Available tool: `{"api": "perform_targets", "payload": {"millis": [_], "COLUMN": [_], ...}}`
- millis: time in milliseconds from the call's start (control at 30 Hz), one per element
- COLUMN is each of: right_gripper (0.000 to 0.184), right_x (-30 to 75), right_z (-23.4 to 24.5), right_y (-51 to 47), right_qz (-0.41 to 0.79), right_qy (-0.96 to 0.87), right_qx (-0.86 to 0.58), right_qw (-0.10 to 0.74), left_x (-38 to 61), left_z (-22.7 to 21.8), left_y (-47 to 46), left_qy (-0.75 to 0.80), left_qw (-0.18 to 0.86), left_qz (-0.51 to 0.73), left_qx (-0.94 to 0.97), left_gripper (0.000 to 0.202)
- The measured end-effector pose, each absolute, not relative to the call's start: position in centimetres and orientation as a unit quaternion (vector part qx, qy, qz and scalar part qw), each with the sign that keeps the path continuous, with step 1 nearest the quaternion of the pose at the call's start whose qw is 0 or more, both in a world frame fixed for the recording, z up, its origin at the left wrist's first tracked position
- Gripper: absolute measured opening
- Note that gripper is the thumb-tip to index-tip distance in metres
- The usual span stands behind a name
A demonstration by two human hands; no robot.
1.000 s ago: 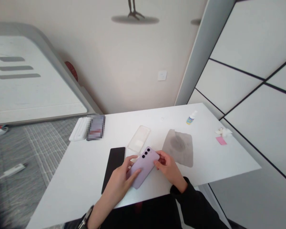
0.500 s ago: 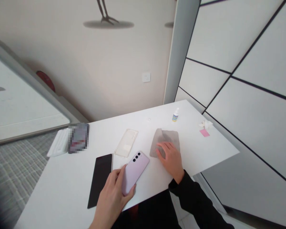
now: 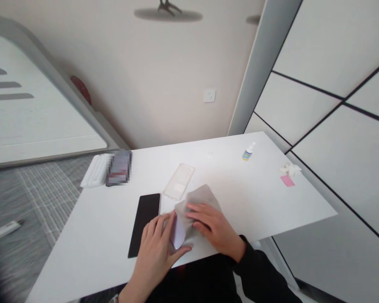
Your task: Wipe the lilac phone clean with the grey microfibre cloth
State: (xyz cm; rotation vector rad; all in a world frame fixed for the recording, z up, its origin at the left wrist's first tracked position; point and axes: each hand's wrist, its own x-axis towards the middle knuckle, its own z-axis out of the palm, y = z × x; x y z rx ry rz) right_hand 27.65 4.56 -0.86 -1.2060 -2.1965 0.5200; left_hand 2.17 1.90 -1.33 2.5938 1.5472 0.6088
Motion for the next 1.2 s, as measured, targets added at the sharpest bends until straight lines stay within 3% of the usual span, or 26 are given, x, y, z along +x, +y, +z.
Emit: {"api": "perform_targets", "payload": {"millis": [333, 533, 633, 833, 967, 1100, 1200], "right_gripper": [0.086, 0.09, 0.102, 0.088, 0.103, 0.093, 0.102], "right_x": [24.0, 24.4, 23.8, 23.2, 23.1, 24.0, 24.1], "right_z": [-1.4, -1.5, -1.6, -1.4, -1.6, -1.7, -1.5], "right_y": [1.8, 3.3, 2.7, 2.7, 2.3, 2.1, 1.7], "right_qz": [0.171, 0.123, 0.137, 0.122, 0.137, 0.114, 0.121], "right_qy": [-0.891, -0.865, -0.897, -0.879, -0.901, -0.874, -0.884], "right_qx": [-0.387, -0.458, -0.392, -0.435, -0.387, -0.45, -0.428], "right_qw": [0.163, 0.166, 0.149, 0.149, 0.139, 0.144, 0.145], "left_x": [0.9, 1.1, 1.1, 1.0, 1.0, 1.1, 1.1], "left_z": [-2.1, -2.1, -2.1, -2.2, -2.3, -2.4, -2.4], "left_y": [0.5, 0.7, 0.7, 0.7, 0.8, 0.8, 0.9], "left_qy": [0.512, 0.517, 0.525, 0.526, 0.526, 0.529, 0.532], "left_qw": [0.1, 0.109, 0.111, 0.111, 0.105, 0.099, 0.096], "left_qz": [0.21, 0.223, 0.224, 0.225, 0.23, 0.235, 0.233], "left_qx": [0.827, 0.819, 0.814, 0.813, 0.812, 0.809, 0.809], "left_gripper": [0.099, 0.094, 0.095, 0.104, 0.108, 0.112, 0.114]}}
